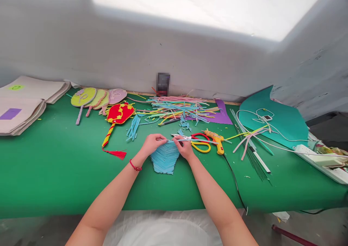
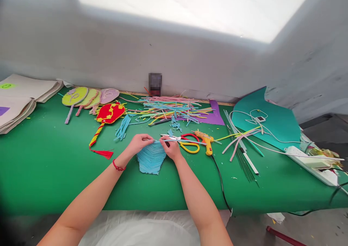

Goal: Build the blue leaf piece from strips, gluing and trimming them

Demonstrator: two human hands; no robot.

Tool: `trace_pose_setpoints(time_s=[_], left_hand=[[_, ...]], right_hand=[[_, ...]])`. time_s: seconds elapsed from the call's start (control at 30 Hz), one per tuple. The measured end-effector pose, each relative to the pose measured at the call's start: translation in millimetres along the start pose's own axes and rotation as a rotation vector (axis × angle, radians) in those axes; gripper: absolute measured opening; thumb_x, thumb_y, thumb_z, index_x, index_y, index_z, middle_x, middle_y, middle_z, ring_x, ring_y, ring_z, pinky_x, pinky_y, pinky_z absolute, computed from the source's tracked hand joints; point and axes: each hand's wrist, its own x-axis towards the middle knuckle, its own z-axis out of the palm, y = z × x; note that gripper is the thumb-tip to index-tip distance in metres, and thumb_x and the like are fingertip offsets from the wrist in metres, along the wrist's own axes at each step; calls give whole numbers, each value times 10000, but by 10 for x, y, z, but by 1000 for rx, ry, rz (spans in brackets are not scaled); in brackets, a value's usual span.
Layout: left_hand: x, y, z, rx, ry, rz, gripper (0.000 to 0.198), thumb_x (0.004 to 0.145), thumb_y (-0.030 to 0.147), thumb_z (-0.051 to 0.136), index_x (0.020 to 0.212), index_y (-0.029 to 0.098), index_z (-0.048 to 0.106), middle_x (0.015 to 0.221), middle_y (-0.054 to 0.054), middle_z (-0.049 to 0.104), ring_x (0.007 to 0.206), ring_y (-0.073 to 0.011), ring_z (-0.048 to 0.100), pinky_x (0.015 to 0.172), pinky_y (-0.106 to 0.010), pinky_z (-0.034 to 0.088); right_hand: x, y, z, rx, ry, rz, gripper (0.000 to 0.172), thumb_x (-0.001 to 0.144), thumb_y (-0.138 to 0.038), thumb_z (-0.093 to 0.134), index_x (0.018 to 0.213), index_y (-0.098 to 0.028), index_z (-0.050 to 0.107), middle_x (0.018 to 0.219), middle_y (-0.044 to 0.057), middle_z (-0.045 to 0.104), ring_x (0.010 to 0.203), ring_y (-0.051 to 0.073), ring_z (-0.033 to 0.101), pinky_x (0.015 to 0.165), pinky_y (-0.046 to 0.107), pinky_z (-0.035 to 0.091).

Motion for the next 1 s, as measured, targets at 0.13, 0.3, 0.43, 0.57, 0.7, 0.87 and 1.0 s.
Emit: trace_pose_setpoints(time_s=[0.13, 0.3, 0.43, 0.57, 0.7, 0.87, 1.0], left_hand=[[-13, 33, 6, 32, 10, 0, 276, 682, 412, 629, 759, 155, 692, 760, -47, 717, 715, -182, 638, 638, -250, 448], [-15, 73, 20, 72, 29, 2, 265, 685, 406, 623, 753, 160, 695, 754, -42, 716, 723, -185, 638, 647, -251, 449], [-22, 112, 30, 72, 24, 3, 256, 681, 399, 621, 752, 164, 697, 770, -43, 718, 739, -192, 642, 665, -256, 457], [-39, 127, 22, 85, 33, 13, 257, 687, 404, 620, 748, 167, 700, 749, -39, 714, 723, -192, 636, 640, -256, 450], [-46, 117, 24, 64, 23, 21, 240, 691, 389, 616, 737, 168, 700, 745, -38, 712, 713, -187, 633, 626, -250, 446], [-36, 126, 55, 104, 30, 44, 253, 705, 396, 605, 749, 168, 704, 740, -36, 709, 711, -184, 627, 617, -247, 434], [-34, 143, 55, 105, 24, 43, 254, 701, 394, 603, 744, 164, 702, 736, -38, 706, 703, -182, 622, 614, -248, 430]], right_hand=[[-1, -15, -10, -37, -14, -12, 285, 894, -416, 436, 832, -204, 617, 735, 29, 623, 591, 139, 516, 598, 272, 409], [-7, -10, -26, -53, -38, -12, 299, 899, -416, 419, 849, -201, 620, 749, 33, 637, 624, 148, 546, 614, 272, 420], [-4, -20, -32, -69, -62, -30, 285, 899, -406, 420, 857, -205, 617, 770, 38, 650, 686, 166, 578, 657, 284, 437], [-2, -46, -26, -102, -67, -48, 266, 884, -420, 451, 865, -218, 622, 797, 42, 666, 734, 179, 605, 690, 294, 454], [0, -48, -19, -125, -67, -47, 259, 876, -423, 469, 874, -219, 630, 804, 42, 670, 738, 180, 612, 702, 297, 464], [14, -13, -22, -98, -42, -64, 264, 886, -401, 457, 851, -207, 633, 788, 46, 673, 738, 181, 620, 703, 296, 462], [14, 2, -31, -94, -43, -59, 288, 896, -406, 436, 849, -200, 633, 773, 47, 672, 707, 176, 614, 682, 294, 459]])
